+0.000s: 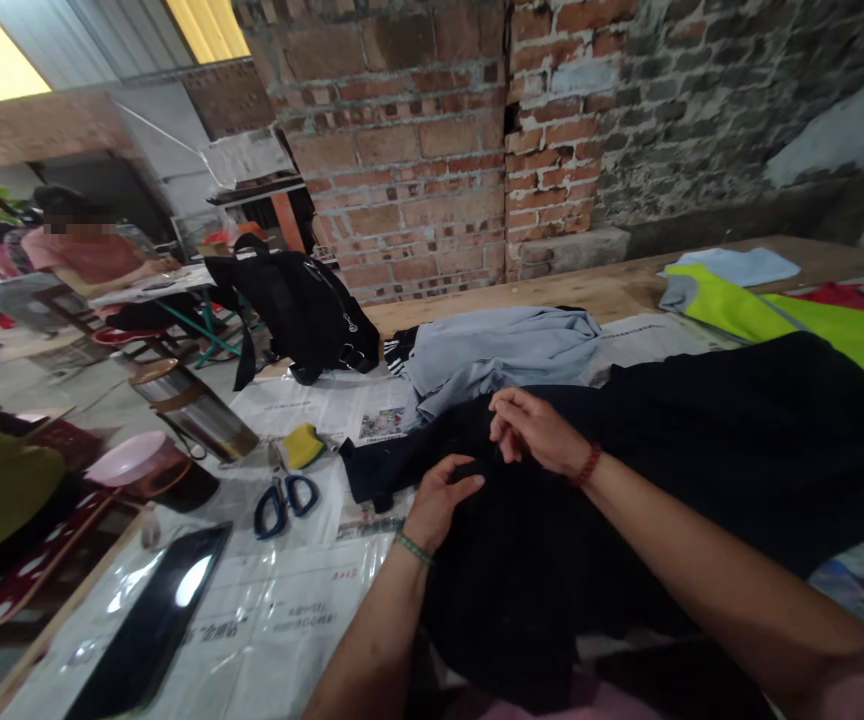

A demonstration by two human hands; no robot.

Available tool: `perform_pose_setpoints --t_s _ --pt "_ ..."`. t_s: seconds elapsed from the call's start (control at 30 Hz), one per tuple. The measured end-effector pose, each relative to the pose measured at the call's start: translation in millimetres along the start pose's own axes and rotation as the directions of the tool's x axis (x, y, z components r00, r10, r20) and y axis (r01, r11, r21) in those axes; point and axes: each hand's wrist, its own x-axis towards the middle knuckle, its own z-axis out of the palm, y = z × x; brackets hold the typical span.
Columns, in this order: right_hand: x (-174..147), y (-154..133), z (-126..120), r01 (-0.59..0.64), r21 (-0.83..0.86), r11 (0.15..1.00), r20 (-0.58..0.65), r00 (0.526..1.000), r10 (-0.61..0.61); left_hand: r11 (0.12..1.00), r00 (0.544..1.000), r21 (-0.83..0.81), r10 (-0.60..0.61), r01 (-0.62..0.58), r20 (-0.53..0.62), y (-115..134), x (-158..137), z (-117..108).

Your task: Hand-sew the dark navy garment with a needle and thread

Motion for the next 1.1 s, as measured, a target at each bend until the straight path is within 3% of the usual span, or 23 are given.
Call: perform_pose_setpoints --t_s 0.27,0.7,0.93,1.1 --pt "35.3 -27.1 -11.1 -0.088 0.200 0.976 0.028 0.996 0.085 0.975 0.979 0.120 0.195 -0.187 -0.057 9.9 -3.0 -11.2" --pt "58.0 -41.9 -22.8 -0.100 0.531 0.841 -0.168 0.961 0.220 0.996 0.984 0.031 0.087 -0.083 -0.152 7.3 1.4 -15.5" --pt "28.8 -24.2 -12.3 -0.043 0.459 0.888 -0.152 0.980 0.126 0.980 0.978 -0.175 0.057 -0.092 -0.199 8.3 1.2 -13.5" --pt "-19.6 7.0 8.2 -0.122 0.359 0.925 0.066 0.992 0.105 0.985 0.973 -0.118 0.097 -0.124 -0.208 6.8 1.3 -10.7"
